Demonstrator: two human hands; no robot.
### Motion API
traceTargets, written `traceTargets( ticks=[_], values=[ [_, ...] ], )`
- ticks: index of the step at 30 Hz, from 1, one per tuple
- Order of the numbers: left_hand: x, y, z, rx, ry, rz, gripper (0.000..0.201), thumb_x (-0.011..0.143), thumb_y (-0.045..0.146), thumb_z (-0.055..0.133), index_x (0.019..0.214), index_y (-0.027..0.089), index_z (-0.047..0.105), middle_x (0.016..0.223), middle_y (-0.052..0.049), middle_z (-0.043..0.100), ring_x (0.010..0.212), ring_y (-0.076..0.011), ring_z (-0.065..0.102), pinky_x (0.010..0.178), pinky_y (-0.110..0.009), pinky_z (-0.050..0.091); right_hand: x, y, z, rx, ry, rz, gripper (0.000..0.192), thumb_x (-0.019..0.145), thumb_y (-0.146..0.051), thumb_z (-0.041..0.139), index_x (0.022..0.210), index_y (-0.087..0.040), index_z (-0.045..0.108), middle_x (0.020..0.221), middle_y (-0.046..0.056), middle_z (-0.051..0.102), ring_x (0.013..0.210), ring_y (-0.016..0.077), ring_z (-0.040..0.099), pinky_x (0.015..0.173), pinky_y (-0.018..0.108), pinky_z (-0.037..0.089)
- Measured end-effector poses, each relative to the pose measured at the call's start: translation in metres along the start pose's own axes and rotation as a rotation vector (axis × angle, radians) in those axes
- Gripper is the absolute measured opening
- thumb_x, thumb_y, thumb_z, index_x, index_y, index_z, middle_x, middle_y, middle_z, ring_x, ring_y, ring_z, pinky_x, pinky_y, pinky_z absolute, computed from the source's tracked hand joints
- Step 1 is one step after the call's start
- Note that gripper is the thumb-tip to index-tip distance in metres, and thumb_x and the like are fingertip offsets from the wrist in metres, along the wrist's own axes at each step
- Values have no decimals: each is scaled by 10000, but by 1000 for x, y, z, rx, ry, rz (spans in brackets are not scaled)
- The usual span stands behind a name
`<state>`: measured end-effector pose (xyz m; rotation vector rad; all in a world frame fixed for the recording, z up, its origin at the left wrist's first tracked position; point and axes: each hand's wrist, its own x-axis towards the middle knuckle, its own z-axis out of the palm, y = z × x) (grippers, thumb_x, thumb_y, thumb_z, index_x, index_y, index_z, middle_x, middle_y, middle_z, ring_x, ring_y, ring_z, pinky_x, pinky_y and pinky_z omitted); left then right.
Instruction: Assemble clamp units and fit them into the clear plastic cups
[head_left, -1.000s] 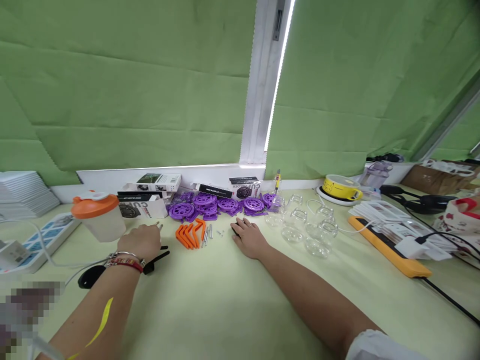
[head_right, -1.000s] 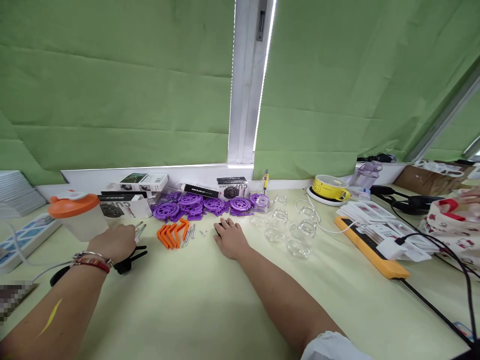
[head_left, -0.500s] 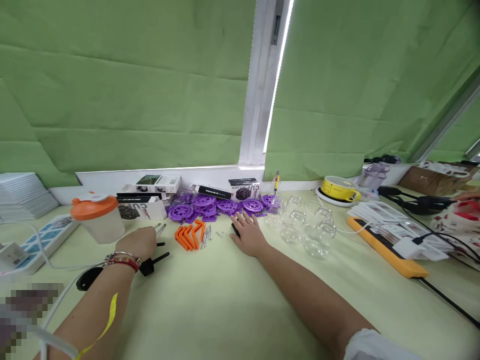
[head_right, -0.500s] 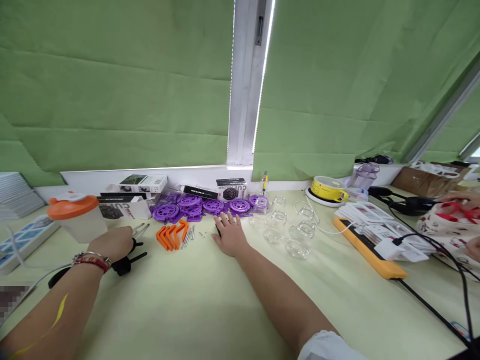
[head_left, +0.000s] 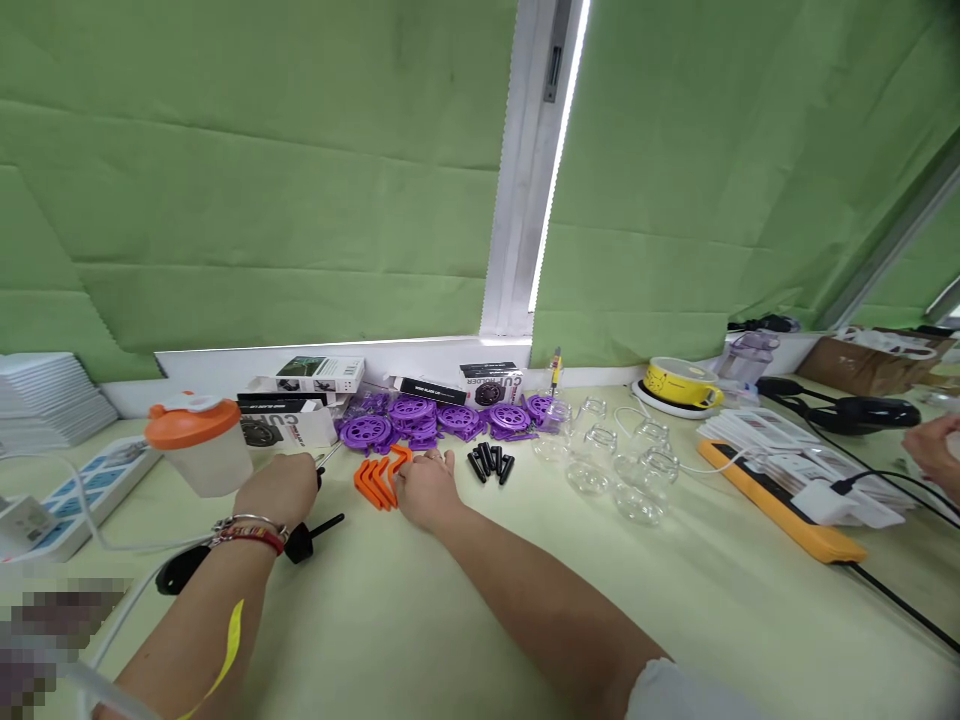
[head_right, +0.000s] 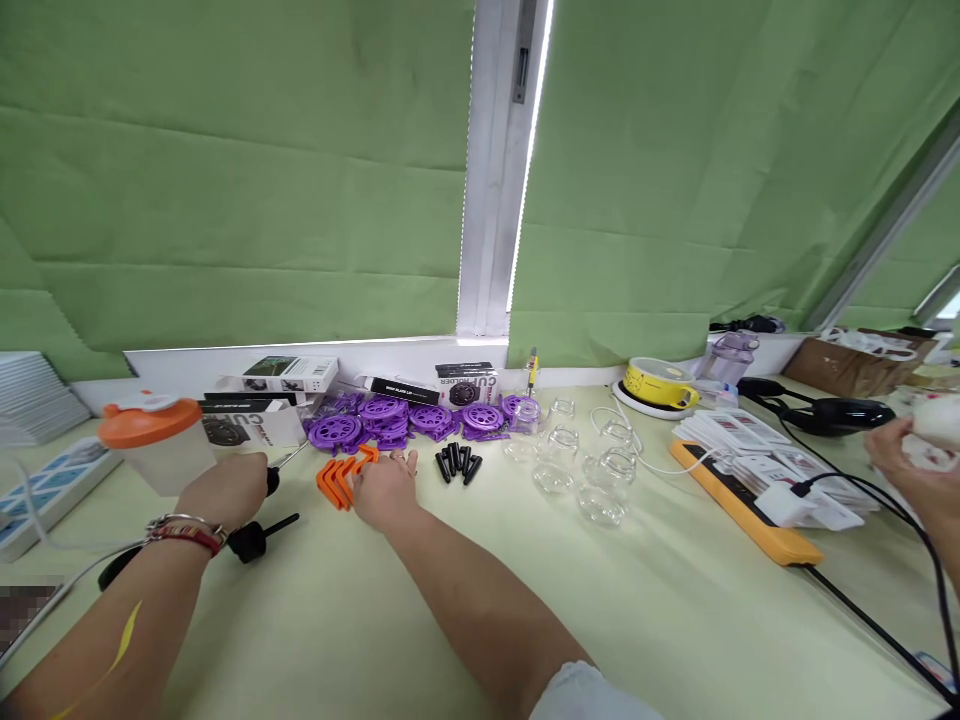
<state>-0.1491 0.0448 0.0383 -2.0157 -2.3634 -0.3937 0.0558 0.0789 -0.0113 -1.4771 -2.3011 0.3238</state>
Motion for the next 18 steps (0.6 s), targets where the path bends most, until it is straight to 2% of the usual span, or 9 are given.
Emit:
traceTargets(
  ticks=[3, 6, 9, 12, 15, 18],
  values=[
    [-2, 9, -8, 102, 23, -40, 233, 745, 103, 376, 806, 106, 601, 835, -213, 592, 731, -317, 623, 607, -402, 475, 5, -2, 5, -17, -10, 72, 346, 882, -357, 401, 879, -179, 698, 1052, 132, 650, 1174, 311, 430, 1040, 529, 107],
    [-4, 21, -16, 148, 106, -36, 299, 791, 106, 326, 964, 61, 566, 956, -221, 555, 751, -283, 625, 646, -383, 484, 7, -2, 9, -22, 11, 80, 324, 865, -337, 429, 918, -160, 694, 1088, 141, 646, 1184, 316, 430, 1045, 521, 127],
    [-5, 31, -18, 61, 218, 22, 322, 794, 133, 364, 1048, 47, 541, 1032, -213, 524, 881, -288, 606, 755, -393, 487, 8, -1, 9, -12, 67, 86, 302, 850, -297, 444, 952, -139, 681, 1096, 145, 642, 1150, 306, 464, 1017, 499, 210],
    [-4, 37, -16, -65, 327, 99, 387, 758, 111, 396, 1117, 79, 536, 1057, -174, 516, 1033, -280, 551, 879, -387, 458, 6, 2, 3, 35, 141, 86, 282, 847, -275, 446, 939, -142, 677, 1076, 137, 649, 1078, 288, 523, 960, 464, 304],
    [-5, 44, -9, -171, 396, 190, 426, 736, 99, 405, 1145, 106, 524, 1097, -152, 508, 1063, -262, 533, 945, -381, 426, 1, 12, -10, 189, 209, 84, 304, 851, -279, 456, 1052, -159, 650, 1181, 127, 612, 1128, 275, 517, 960, 440, 342],
    [-11, 56, 2, -214, 347, 290, 429, 747, 90, 386, 1163, 109, 487, 1165, -150, 513, 1104, -253, 514, 952, -362, 414, -8, 32, -22, 480, 259, 78, 332, 829, -253, 494, 1129, -183, 618, 1247, 100, 580, 1175, 239, 502, 949, 383, 400]
  ],
)
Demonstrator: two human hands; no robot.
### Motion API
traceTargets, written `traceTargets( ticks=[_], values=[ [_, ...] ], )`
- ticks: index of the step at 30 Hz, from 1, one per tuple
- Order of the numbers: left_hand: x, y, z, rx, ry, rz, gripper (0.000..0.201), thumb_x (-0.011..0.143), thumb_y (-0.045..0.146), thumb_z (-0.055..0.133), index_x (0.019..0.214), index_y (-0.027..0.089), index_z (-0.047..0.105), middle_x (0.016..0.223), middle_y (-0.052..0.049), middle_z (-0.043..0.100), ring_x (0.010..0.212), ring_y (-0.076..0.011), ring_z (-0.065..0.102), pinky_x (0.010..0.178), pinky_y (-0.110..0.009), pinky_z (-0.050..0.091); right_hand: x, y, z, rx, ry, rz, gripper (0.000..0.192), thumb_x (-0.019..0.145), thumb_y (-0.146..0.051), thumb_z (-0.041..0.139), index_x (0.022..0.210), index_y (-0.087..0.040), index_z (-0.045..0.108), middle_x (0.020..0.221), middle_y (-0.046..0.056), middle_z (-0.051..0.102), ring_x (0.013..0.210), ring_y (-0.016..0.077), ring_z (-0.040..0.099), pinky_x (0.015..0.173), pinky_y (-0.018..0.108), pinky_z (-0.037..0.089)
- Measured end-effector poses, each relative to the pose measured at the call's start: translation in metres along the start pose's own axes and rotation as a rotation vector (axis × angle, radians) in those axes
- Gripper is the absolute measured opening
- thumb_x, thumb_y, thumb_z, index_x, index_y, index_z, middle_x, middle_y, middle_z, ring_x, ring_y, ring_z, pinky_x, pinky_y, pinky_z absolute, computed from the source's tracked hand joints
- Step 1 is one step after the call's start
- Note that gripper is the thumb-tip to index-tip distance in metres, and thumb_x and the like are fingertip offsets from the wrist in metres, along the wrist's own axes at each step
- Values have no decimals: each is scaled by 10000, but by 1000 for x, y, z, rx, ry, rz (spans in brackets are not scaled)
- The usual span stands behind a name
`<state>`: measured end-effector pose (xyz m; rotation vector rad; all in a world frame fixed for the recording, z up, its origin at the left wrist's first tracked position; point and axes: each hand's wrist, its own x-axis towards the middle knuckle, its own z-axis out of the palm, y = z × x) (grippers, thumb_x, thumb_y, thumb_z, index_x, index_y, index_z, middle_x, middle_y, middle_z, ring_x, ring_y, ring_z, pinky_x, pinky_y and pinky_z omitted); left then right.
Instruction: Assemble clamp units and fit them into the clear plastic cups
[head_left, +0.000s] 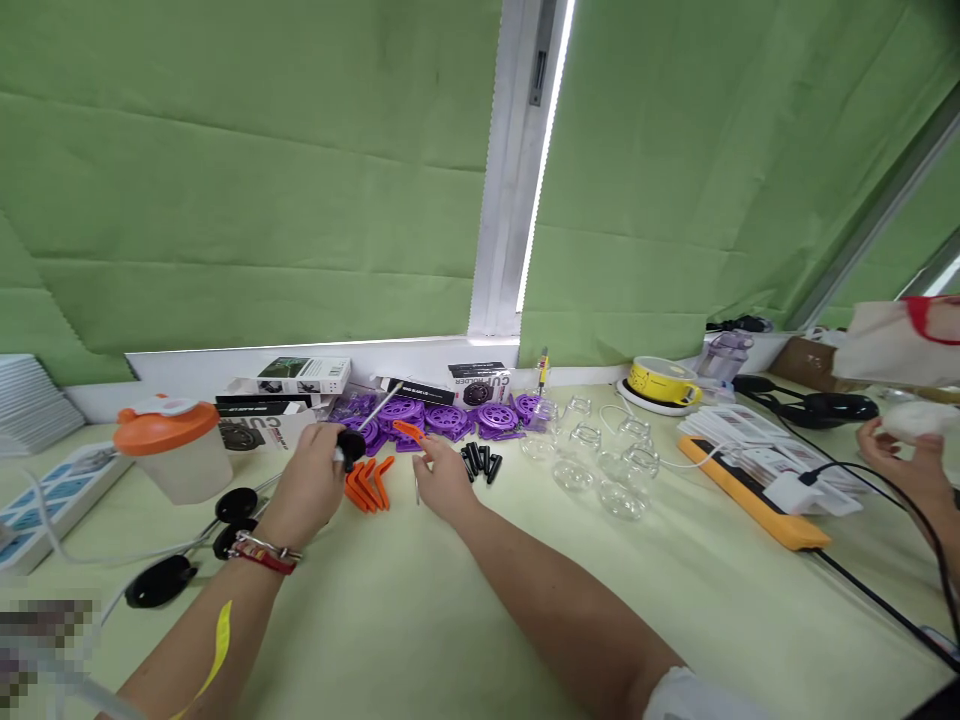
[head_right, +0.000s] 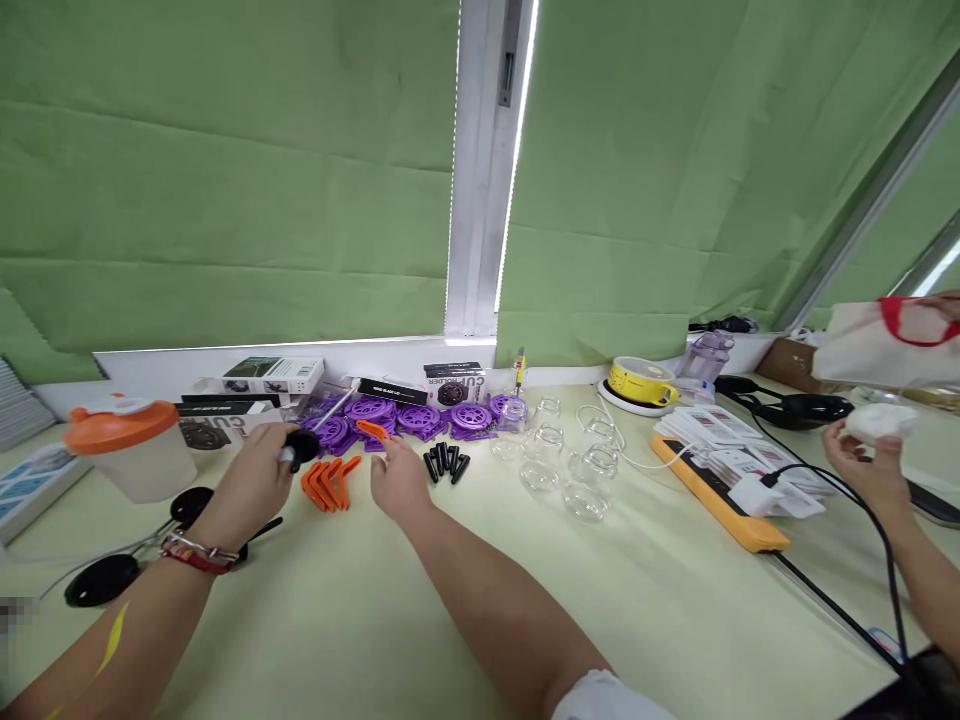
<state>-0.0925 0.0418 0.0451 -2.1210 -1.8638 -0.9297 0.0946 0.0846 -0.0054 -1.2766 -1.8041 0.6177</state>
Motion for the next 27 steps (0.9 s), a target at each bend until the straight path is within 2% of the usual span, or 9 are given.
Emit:
traceTargets(
  ticks=[3, 5, 8, 12, 16, 19, 21, 24, 27],
  values=[
    [-14, 20, 13, 6, -186, -18, 425, 801, 101, 336, 1214, 132, 434, 1120, -135, 580, 985, -242, 584, 822, -351, 461, -10, 19, -23, 349, -4, 172, 293, 800, -240, 515, 1060, -170, 629, 936, 69, 691, 908, 203, 641, 784, 349, 501],
    [-26, 36, 22, 64, -321, -12, 442, 801, 90, 332, 1226, 168, 424, 1072, -112, 618, 868, -233, 619, 719, -340, 465, -21, 34, -37, 535, 1, 296, 257, 771, -250, 546, 998, -149, 613, 738, 37, 677, 684, 172, 651, 667, 328, 516],
    [-43, 56, 31, 162, -398, 129, 470, 752, 50, 354, 1195, 169, 456, 1180, -124, 574, 900, -244, 613, 657, -329, 450, -37, 53, -55, 721, 92, 374, 318, 718, -244, 604, 1021, -162, 557, 677, 5, 654, 568, 133, 607, 600, 296, 500],
    [-55, 66, 38, 242, -429, 212, 484, 752, 59, 367, 1209, 184, 465, 1160, -115, 567, 797, -210, 616, 598, -308, 435, -49, 68, -65, 827, 125, 434, 242, 686, -265, 638, 895, -155, 583, 618, 2, 628, 560, 126, 583, 590, 281, 481],
    [-61, 65, 44, 282, -450, 296, 481, 771, 66, 363, 1225, 176, 477, 1090, -106, 579, 786, -210, 615, 635, -321, 457, -50, 67, -63, 881, 120, 410, 206, 702, -281, 629, 856, -162, 562, 768, 50, 676, 687, 151, 638, 643, 298, 502],
    [-63, 64, 49, 296, -428, 303, 482, 783, 77, 371, 1249, 155, 470, 1100, -121, 572, 796, -220, 614, 655, -337, 472, -49, 65, -62, 857, 92, 408, 208, 722, -275, 614, 886, -166, 547, 858, 70, 688, 795, 175, 659, 680, 310, 514],
    [-64, 63, 51, 305, -401, 302, 492, 787, 75, 368, 1263, 155, 464, 1116, -124, 568, 799, -216, 614, 659, -334, 475, -49, 66, -63, 838, 128, 411, 202, 731, -274, 607, 891, -171, 540, 881, 70, 687, 841, 184, 660, 700, 314, 520],
    [-63, 63, 51, 311, -370, 294, 491, 794, 77, 362, 1266, 158, 470, 1122, -122, 570, 826, -215, 614, 665, -325, 480, -50, 67, -63, 812, 188, 414, 213, 737, -280, 602, 909, -178, 530, 884, 61, 678, 829, 184, 663, 674, 309, 524],
    [-62, 64, 50, 296, -367, 271, 484, 797, 86, 361, 1264, 146, 473, 1133, -130, 571, 867, -225, 611, 668, -329, 488, -51, 67, -63, 797, 149, 384, 227, 732, -288, 612, 911, -177, 528, 892, 59, 666, 804, 181, 665, 619, 286, 516]
  ],
)
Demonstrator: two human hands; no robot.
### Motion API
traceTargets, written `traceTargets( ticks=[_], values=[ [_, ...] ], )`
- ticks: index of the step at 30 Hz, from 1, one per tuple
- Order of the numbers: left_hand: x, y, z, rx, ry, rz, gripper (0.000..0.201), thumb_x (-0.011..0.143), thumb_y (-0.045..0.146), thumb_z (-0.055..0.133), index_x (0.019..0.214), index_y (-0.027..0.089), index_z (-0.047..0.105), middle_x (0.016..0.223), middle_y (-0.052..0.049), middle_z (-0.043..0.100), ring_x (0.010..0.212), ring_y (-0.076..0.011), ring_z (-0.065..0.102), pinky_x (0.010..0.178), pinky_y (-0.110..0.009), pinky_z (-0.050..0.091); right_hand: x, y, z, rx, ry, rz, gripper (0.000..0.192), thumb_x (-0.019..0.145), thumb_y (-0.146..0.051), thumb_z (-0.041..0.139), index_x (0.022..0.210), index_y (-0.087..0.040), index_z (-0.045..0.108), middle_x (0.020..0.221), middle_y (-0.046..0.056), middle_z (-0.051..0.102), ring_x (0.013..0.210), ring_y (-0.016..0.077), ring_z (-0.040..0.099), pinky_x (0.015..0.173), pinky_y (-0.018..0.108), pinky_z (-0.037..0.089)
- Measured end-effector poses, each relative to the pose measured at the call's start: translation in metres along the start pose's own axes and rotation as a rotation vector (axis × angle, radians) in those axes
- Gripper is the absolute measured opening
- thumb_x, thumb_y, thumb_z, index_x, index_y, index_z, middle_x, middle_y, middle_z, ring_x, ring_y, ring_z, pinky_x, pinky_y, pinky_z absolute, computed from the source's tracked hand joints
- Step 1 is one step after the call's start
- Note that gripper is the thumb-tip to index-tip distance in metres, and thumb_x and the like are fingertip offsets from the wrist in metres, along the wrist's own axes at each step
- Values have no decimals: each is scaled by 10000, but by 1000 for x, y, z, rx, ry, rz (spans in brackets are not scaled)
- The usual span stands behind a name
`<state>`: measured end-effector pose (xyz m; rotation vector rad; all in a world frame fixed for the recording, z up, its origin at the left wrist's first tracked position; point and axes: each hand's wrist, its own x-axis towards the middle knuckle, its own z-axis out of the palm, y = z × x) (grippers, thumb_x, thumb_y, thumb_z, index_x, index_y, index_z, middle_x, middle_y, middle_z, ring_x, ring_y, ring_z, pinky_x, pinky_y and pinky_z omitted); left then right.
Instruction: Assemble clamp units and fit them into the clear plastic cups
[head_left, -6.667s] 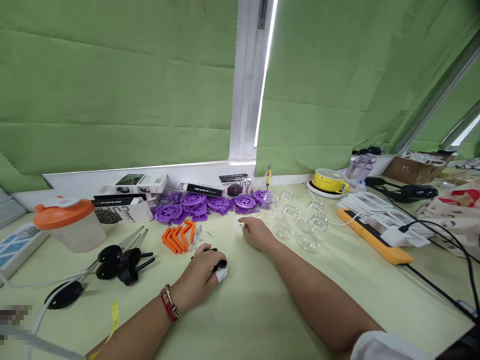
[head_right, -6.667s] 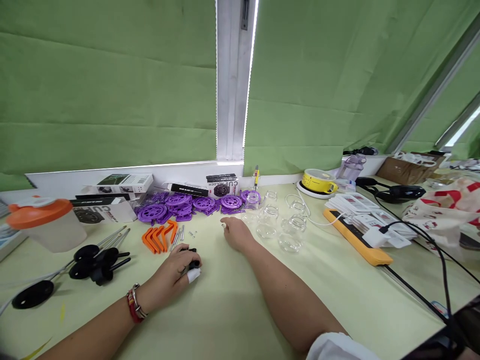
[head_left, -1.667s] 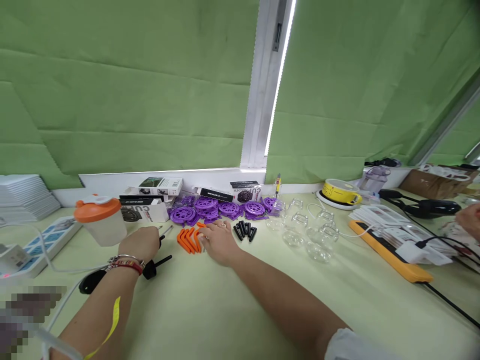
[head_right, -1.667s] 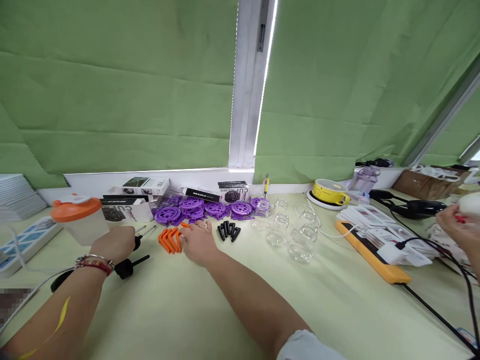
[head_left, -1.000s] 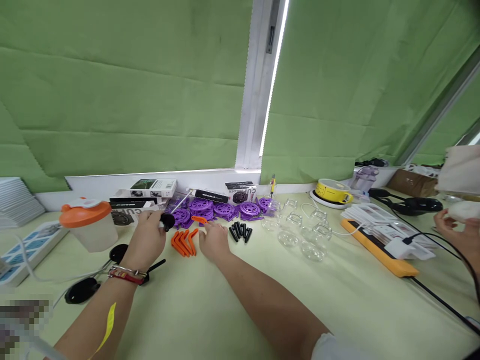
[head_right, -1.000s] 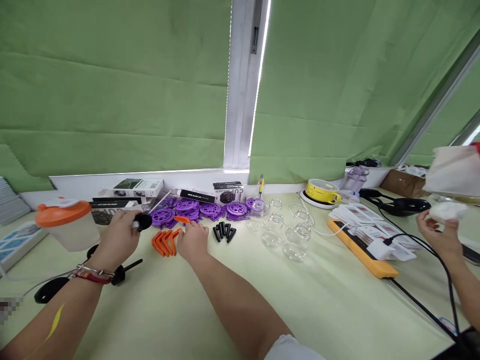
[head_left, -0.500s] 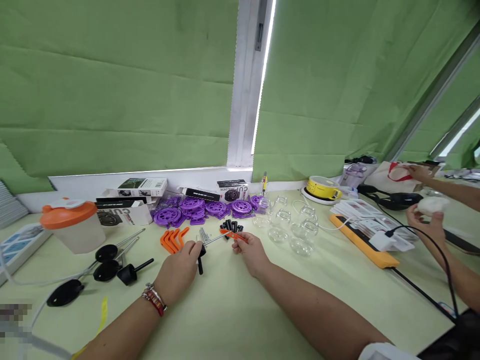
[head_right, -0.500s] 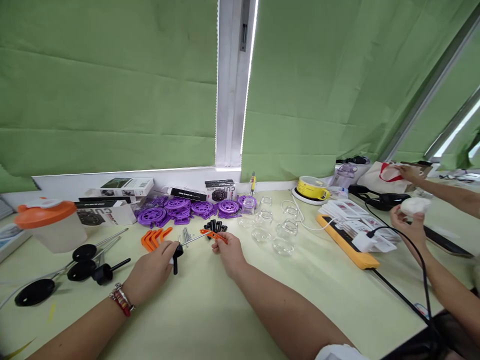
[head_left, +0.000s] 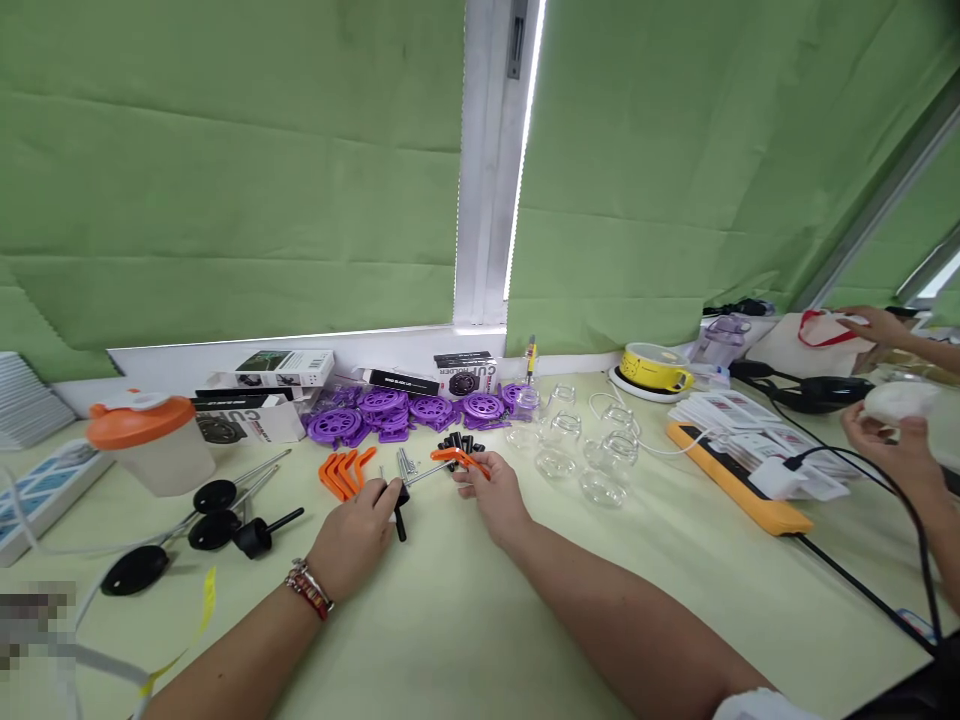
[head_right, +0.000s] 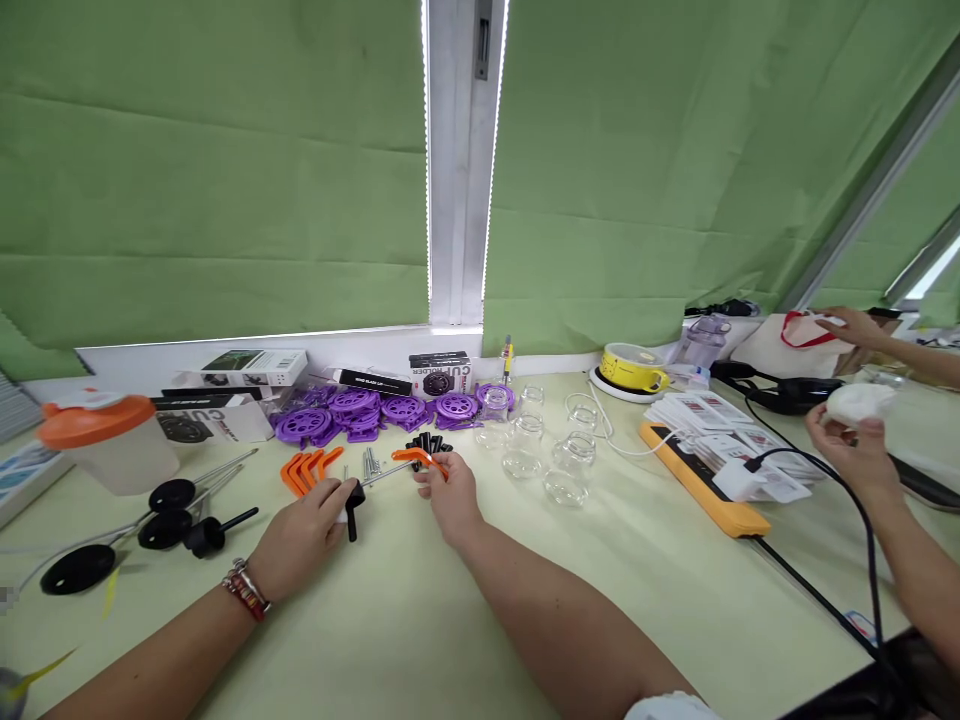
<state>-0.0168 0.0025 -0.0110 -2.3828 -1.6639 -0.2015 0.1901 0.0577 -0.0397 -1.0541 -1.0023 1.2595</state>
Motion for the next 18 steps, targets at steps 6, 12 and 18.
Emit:
traceTargets(
  ticks=[6, 12, 18],
  values=[
    [1, 0, -2, -7, 11, 13, 487, 792, 83, 360, 1261, 147, 476, 1133, -136, 569, 861, -232, 607, 665, -349, 500, -2, 1, 1, -24, -54, -18, 226, 694, -290, 658, 832, -173, 523, 844, 56, 674, 823, 189, 667, 633, 287, 519],
    [1, -2, 0, -27, 47, 83, 506, 785, 63, 373, 1266, 191, 467, 1138, -116, 566, 859, -202, 603, 692, -316, 504, -8, -6, 4, 44, -91, -11, 284, 639, -307, 727, 752, -182, 499, 805, 54, 694, 833, 202, 675, 702, 331, 527],
    [0, -2, 2, -68, 101, 166, 514, 810, 52, 353, 1304, 173, 423, 1164, -150, 541, 910, -228, 600, 729, -357, 520, -22, -17, 9, 163, -206, 35, 342, 623, -315, 768, 700, -178, 464, 756, 44, 680, 858, 226, 677, 683, 315, 510]
  ],
)
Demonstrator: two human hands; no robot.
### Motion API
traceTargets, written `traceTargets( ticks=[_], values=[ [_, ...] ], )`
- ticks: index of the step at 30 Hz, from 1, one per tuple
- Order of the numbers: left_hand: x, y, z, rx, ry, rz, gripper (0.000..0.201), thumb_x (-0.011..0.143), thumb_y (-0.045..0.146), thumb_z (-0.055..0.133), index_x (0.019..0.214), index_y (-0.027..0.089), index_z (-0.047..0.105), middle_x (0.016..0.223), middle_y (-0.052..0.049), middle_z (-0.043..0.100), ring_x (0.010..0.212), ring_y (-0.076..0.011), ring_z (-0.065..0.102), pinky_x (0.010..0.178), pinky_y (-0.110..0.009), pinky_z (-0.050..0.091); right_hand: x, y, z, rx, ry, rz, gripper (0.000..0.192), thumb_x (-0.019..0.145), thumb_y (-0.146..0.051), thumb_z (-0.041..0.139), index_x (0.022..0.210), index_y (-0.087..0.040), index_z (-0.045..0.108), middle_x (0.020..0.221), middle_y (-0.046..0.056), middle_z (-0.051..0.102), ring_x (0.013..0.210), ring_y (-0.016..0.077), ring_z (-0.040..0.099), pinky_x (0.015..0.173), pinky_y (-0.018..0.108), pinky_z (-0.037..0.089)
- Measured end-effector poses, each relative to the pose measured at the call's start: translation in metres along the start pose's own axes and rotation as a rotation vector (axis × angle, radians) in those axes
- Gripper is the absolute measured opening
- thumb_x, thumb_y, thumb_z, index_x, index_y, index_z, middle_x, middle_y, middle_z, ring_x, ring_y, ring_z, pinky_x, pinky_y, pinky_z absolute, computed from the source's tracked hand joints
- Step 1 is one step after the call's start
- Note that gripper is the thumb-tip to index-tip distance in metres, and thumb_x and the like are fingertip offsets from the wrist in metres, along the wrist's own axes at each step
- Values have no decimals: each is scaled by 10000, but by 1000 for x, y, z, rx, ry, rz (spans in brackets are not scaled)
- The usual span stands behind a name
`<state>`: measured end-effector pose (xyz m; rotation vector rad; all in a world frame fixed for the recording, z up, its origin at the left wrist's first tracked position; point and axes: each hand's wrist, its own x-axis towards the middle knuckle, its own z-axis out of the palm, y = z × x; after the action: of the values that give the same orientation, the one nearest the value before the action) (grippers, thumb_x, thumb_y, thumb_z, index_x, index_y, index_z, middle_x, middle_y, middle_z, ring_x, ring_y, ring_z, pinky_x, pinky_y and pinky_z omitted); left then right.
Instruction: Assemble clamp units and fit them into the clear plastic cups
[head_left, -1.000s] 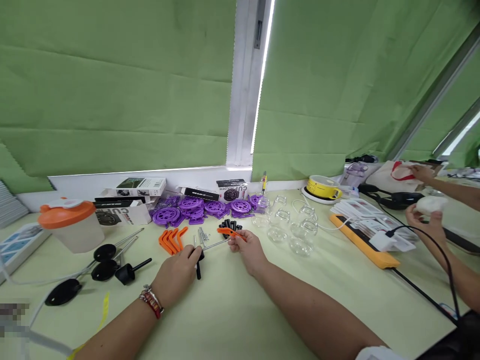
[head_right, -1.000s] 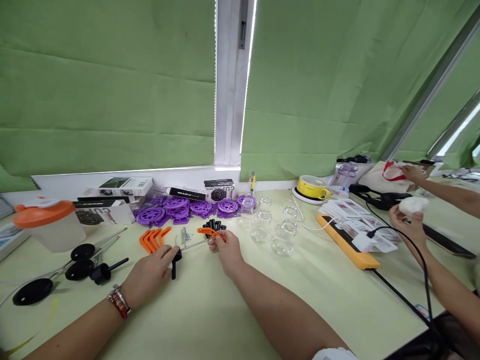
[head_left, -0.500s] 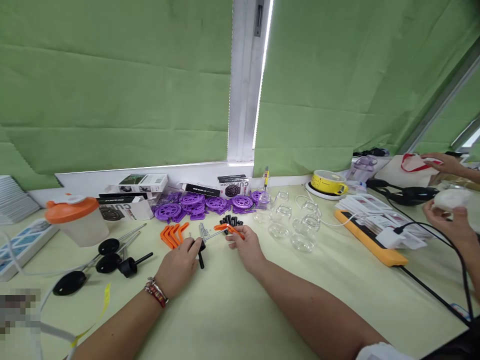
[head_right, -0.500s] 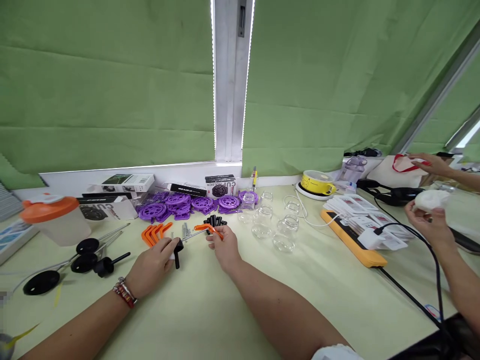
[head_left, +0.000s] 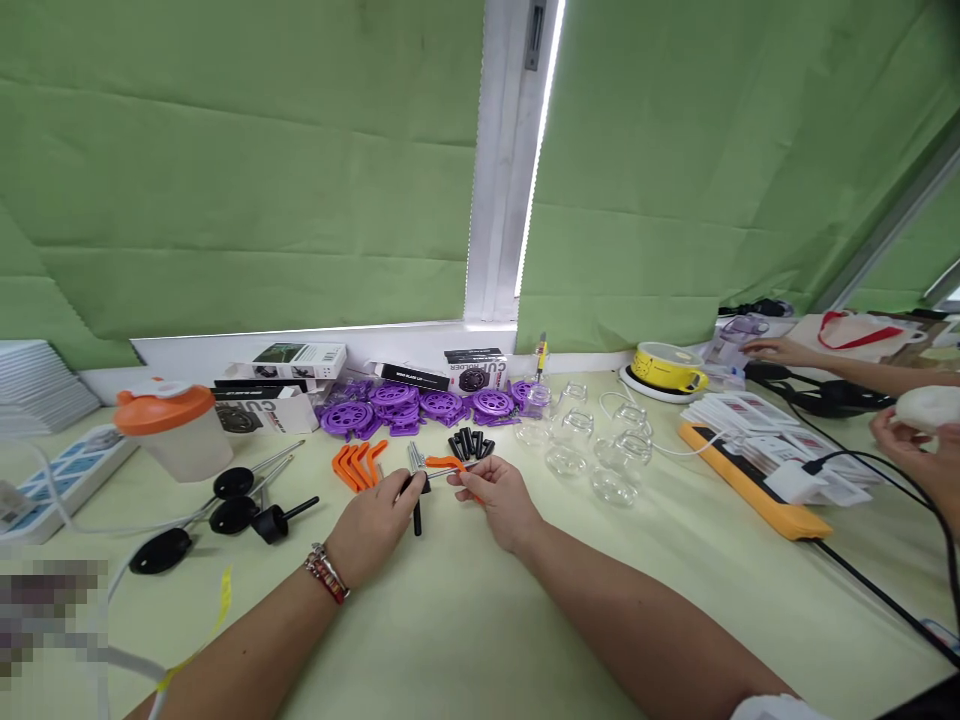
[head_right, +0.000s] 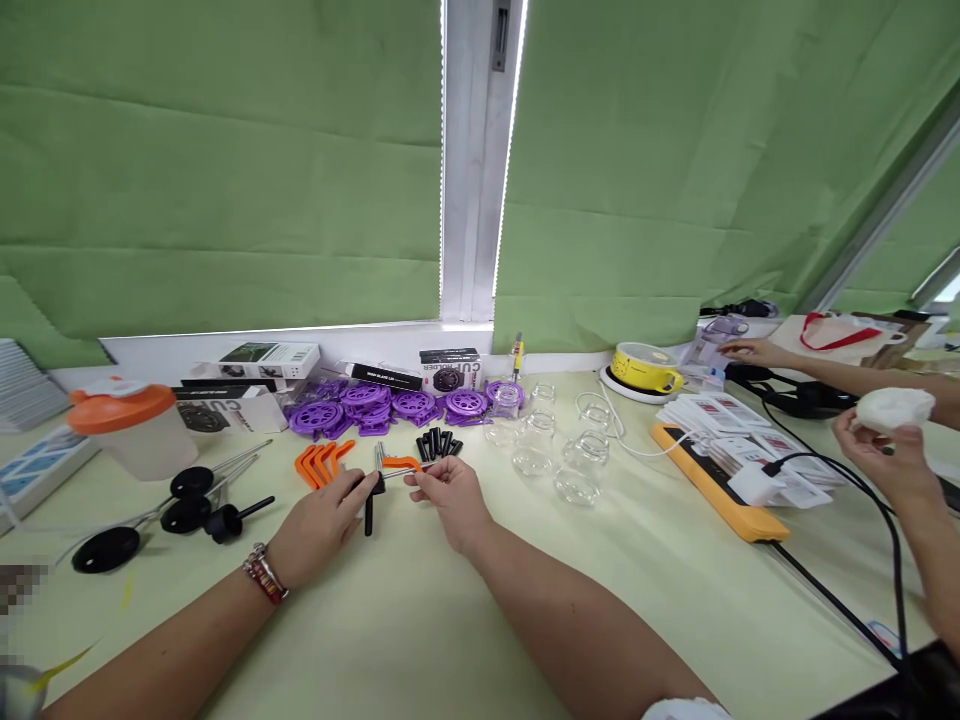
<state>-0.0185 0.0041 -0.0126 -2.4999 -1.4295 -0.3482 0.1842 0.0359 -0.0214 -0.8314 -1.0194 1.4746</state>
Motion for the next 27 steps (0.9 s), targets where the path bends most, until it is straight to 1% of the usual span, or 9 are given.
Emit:
traceTargets(
  ticks=[3, 6, 10, 12, 15, 18, 20, 24, 27],
  values=[
    [0, 0, 3, -98, 75, 63, 544, 807, 48, 365, 1325, 213, 387, 1202, -132, 520, 986, -216, 580, 774, -345, 519, 0, -1, -2, 65, 28, -4, 410, 583, -266, 797, 768, -198, 437, 784, 12, 656, 888, 241, 675, 656, 299, 499],
    [0, 2, 6, -242, 136, 95, 559, 804, 43, 365, 1334, 221, 377, 1228, -127, 509, 1041, -204, 557, 813, -337, 513, 0, 0, -4, 105, 20, -20, 542, 589, -240, 794, 977, -242, 415, 807, -14, 646, 874, 224, 675, 689, 321, 507],
    [2, 3, 8, -474, 150, 9, 521, 796, 63, 383, 1290, 216, 441, 1260, -125, 505, 1088, -207, 546, 879, -365, 487, -2, 2, -4, 98, -59, -53, 693, 636, -249, 764, 1201, -300, 366, 898, -3, 651, 867, 203, 667, 721, 350, 521],
    [4, 4, 9, -637, 150, -113, 455, 801, 98, 396, 1234, 206, 481, 1220, -115, 546, 1090, -211, 556, 916, -384, 463, -3, 4, -3, 64, -99, -49, 526, 655, -265, 752, 1110, -257, 488, 906, 16, 657, 892, 206, 657, 737, 354, 521],
    [8, 7, 7, -1005, 100, -341, 371, 818, 180, 419, 1187, 190, 455, 1119, -99, 609, 941, -197, 631, 855, -383, 489, -4, 7, 0, 4, -121, -42, 302, 670, -263, 742, 925, -191, 597, 882, 46, 682, 924, 199, 642, 788, 353, 509],
    [11, 15, -1, -1430, 17, -462, 369, 814, 233, 443, 1178, 190, 407, 1142, -100, 594, 887, -180, 651, 838, -380, 496, -5, 7, 2, -19, -104, -40, 295, 653, -239, 755, 908, -186, 617, 867, 48, 704, 900, 185, 645, 814, 356, 501],
    [12, 21, -8, -1603, -32, -525, 418, 786, 223, 462, 1198, 192, 395, 1151, -99, 581, 894, -175, 648, 877, -385, 475, -6, 7, 3, -33, -97, -41, 294, 640, -230, 763, 896, -189, 624, 862, 44, 712, 882, 180, 649, 833, 359, 496],
    [11, 26, -16, -1698, -47, -539, 575, 711, 214, 499, 1273, 197, 379, 1130, -80, 572, 892, -168, 621, 895, -363, 440, -9, 5, 4, -37, -144, -64, 270, 653, -233, 755, 894, -198, 638, 908, 35, 710, 892, 178, 653, 886, 371, 476],
    [9, 25, -16, -1570, -35, -521, 586, 765, 296, 526, 1315, 198, 352, 1063, -65, 583, 868, -163, 574, 823, -331, 441, -10, 5, 5, -42, -202, -73, 267, 672, -232, 741, 920, -202, 650, 944, 38, 705, 931, 185, 645, 898, 372, 469]
  ],
)
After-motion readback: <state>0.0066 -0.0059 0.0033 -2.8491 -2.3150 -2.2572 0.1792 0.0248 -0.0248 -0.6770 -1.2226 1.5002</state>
